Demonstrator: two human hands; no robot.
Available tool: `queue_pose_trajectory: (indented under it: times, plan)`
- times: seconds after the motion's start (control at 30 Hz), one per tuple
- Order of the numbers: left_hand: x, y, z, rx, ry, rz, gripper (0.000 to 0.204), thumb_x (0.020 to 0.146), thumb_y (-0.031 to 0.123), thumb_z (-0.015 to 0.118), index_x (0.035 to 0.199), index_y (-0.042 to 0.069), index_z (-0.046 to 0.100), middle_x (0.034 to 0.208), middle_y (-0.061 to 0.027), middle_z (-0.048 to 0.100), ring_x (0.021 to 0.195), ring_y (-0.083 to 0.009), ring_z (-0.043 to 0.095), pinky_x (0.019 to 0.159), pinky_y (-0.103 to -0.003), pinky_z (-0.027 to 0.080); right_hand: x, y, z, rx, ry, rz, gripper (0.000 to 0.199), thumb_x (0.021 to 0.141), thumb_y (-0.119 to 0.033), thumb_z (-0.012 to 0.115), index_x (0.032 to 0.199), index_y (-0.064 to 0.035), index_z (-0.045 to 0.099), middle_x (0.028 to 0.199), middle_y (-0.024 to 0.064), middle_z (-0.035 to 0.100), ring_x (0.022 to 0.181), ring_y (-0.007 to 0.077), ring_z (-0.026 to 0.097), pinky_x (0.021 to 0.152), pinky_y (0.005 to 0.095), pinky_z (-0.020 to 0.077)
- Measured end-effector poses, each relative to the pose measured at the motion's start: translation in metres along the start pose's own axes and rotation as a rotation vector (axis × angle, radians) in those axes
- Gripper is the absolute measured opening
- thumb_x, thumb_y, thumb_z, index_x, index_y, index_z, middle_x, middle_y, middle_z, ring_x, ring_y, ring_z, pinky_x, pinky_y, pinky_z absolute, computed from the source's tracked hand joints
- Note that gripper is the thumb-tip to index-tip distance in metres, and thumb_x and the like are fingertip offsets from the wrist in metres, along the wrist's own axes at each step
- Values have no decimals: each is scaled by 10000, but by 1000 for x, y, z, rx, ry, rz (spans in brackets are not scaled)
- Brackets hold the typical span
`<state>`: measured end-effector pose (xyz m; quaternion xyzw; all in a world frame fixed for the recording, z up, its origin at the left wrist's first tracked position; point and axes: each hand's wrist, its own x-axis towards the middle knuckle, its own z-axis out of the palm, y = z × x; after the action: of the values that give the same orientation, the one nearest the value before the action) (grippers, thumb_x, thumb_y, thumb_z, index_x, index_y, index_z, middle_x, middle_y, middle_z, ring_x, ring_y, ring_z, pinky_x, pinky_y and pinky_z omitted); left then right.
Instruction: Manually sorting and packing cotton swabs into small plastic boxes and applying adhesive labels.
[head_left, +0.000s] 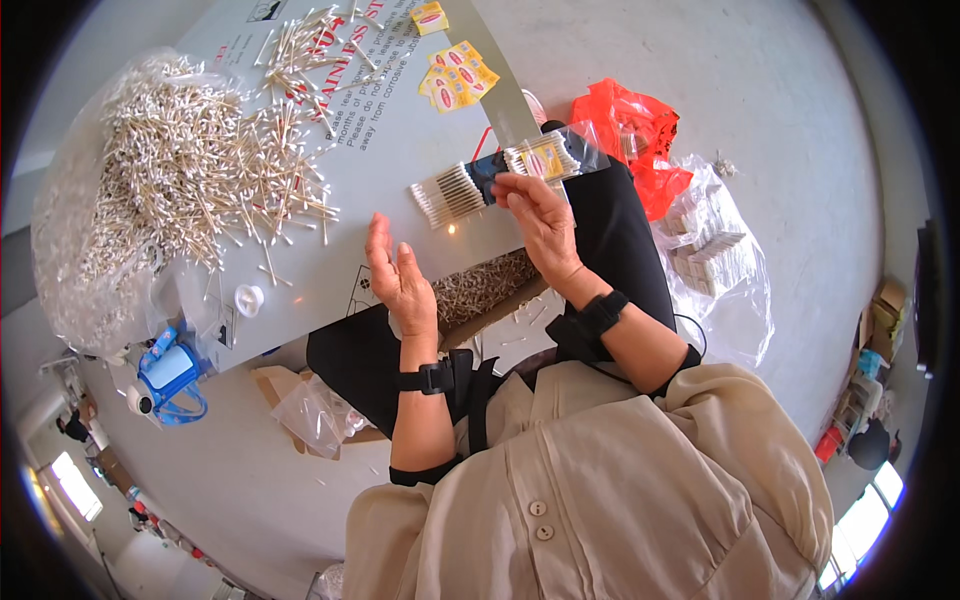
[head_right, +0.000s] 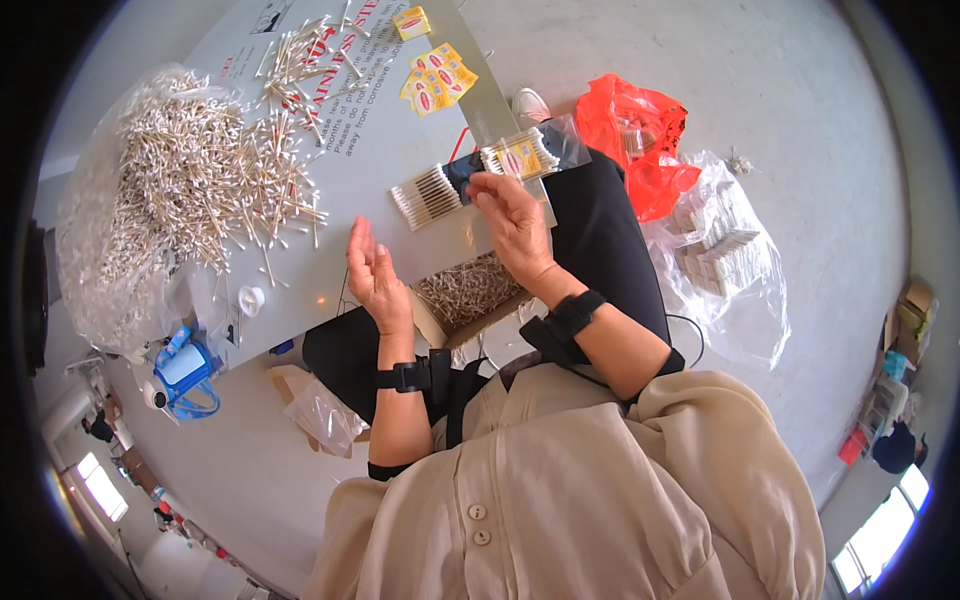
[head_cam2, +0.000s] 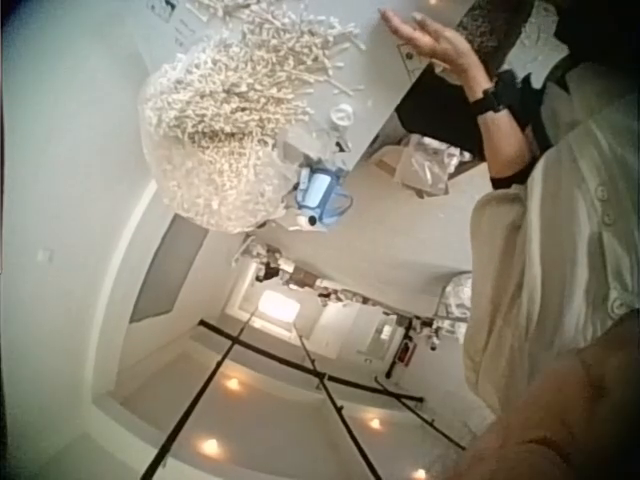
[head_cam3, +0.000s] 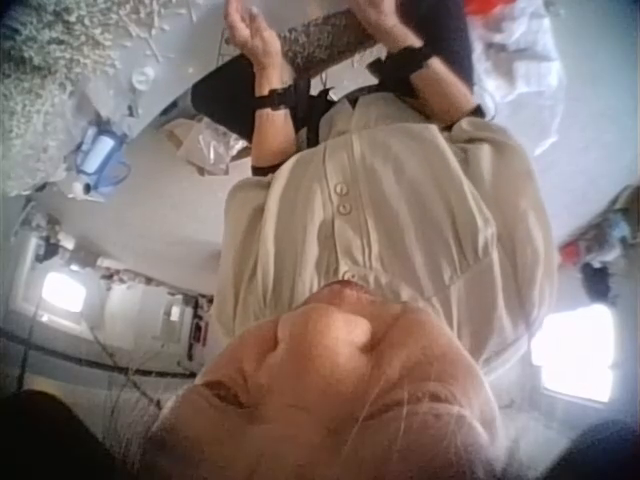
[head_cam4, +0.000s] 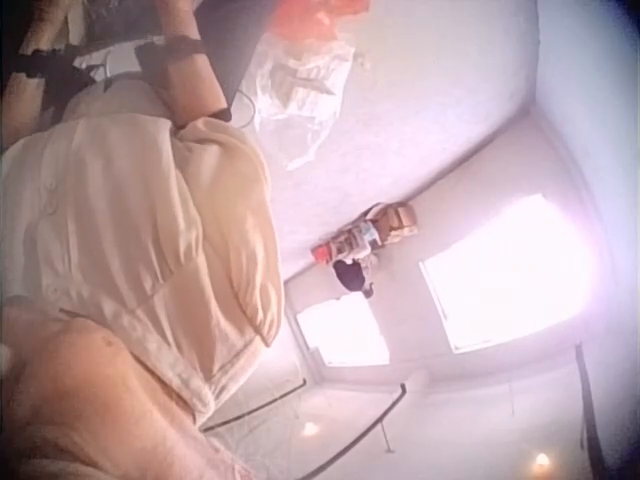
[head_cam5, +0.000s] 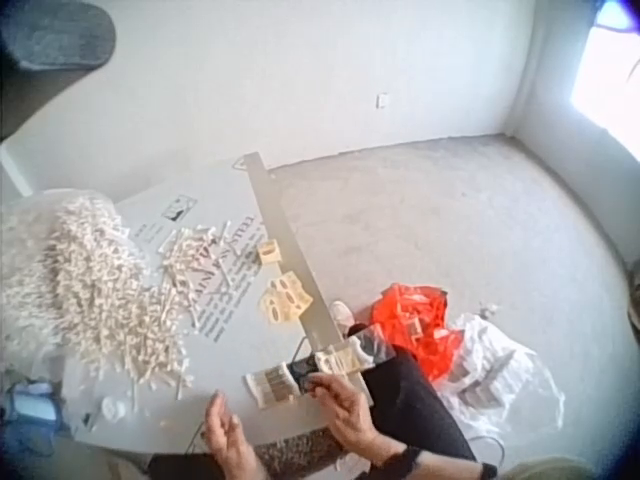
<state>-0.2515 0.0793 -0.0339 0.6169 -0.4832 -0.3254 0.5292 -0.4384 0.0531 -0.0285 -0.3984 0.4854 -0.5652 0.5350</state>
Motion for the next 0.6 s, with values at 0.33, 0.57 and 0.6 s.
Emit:
queue_pose_trajectory:
  times: [0.33,0.57,0.6]
  plan:
    - [-1,4,-7,221,-115,-31,496,930,108,560,1390,-13,420,1429,-220,435,1346,-328,411,1107,-428,338,-10,-10,-23,-464,-138,93,90,889,-49,594,938,-3,654,803,100,661,743,204,662,667,299,526]
    - [4,23,25,972,-391,296,917,862,561,593,1516,46,208,1582,-184,182,1471,-339,160,1163,-556,137,-7,-5,-20,-611,-163,-48,91,844,-51,612,918,-16,653,871,165,669,812,361,658,700,389,533]
    - [6,22,28,970,-390,295,917,862,561,593,1516,46,208,1582,-184,182,1471,-339,160,1163,-556,137,-7,-6,-20,-614,-164,-48,91,844,-51,612,918,-16,653,871,165,669,812,361,658,700,389,533]
